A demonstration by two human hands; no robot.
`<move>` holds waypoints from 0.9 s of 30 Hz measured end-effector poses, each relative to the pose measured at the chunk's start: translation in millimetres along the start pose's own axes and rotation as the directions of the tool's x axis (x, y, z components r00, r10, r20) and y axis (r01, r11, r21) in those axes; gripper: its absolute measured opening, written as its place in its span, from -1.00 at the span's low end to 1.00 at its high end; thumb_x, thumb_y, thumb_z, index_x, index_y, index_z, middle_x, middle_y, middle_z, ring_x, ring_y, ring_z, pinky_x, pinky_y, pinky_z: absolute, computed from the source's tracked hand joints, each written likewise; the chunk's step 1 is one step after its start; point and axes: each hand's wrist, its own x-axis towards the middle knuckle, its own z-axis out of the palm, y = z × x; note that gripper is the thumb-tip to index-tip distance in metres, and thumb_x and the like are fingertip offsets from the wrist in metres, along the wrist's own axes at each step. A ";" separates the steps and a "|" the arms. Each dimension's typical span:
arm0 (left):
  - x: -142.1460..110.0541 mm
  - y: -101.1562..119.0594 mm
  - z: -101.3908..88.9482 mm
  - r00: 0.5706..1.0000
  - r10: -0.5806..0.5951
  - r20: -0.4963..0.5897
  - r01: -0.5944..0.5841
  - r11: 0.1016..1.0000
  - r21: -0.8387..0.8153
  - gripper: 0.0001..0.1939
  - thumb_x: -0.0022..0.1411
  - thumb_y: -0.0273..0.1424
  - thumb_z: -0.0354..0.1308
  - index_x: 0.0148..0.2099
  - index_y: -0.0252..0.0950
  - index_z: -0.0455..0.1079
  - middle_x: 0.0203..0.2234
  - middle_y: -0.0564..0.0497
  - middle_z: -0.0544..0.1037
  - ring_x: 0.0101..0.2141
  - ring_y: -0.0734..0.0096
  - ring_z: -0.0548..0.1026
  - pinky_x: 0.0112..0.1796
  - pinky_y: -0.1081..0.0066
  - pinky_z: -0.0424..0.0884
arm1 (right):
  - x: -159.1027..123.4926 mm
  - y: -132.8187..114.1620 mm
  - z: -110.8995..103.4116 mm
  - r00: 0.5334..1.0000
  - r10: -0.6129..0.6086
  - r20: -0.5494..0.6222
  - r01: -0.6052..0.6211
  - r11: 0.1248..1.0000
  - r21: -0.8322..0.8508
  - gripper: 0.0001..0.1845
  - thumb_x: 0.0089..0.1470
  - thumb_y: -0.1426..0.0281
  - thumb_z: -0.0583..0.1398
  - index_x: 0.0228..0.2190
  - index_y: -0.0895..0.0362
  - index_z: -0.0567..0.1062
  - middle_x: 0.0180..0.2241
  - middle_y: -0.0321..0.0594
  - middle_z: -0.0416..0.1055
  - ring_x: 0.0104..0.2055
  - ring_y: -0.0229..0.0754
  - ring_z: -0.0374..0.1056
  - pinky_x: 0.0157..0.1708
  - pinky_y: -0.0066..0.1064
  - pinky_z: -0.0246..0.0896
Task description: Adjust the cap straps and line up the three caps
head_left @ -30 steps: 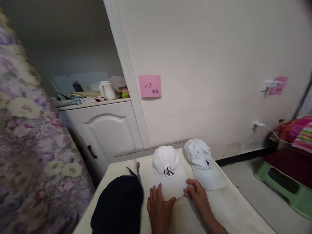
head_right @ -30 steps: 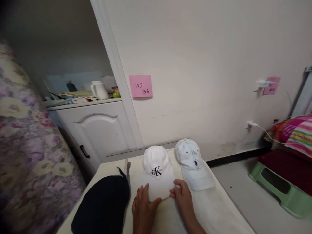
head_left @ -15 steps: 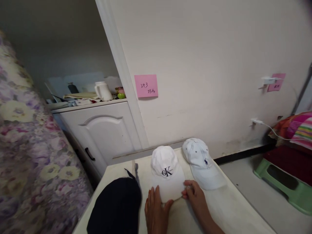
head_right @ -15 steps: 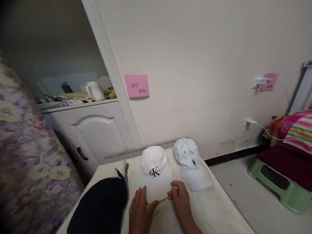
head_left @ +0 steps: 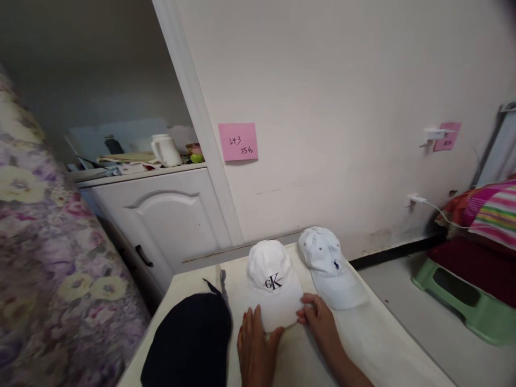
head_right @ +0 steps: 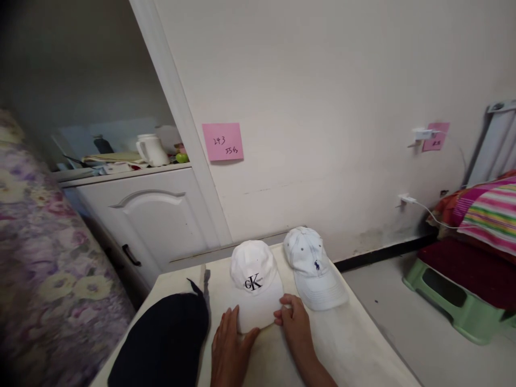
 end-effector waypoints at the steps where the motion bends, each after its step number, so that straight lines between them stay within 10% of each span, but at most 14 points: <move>1: 0.4 0.2 -0.1 1.000 0.000 -0.002 0.000 1.000 0.001 -0.34 0.34 -0.27 0.06 0.38 -0.49 0.12 0.38 -0.35 0.18 0.38 -0.04 0.06 0.32 0.09 0.07 | 0.7 0.8 -0.1 1.000 0.004 0.001 -0.004 1.000 0.002 -0.71 -0.17 0.27 0.19 -0.34 0.13 0.51 -0.49 -0.21 0.53 -0.40 0.00 0.56 -0.39 -0.24 0.51; 27: 10.0 -14.1 19.1 0.997 0.051 -0.061 -0.049 0.998 0.046 -0.34 0.37 -0.25 0.01 0.38 -0.53 0.13 0.36 -0.38 0.21 0.37 -0.13 0.08 0.29 0.01 0.12 | 11.0 17.3 1.2 0.999 -0.047 -0.002 0.047 0.999 -0.010 -0.75 -0.12 0.33 0.14 -0.35 0.16 0.48 -0.37 -0.13 0.52 -0.40 -0.03 0.55 -0.37 -0.19 0.54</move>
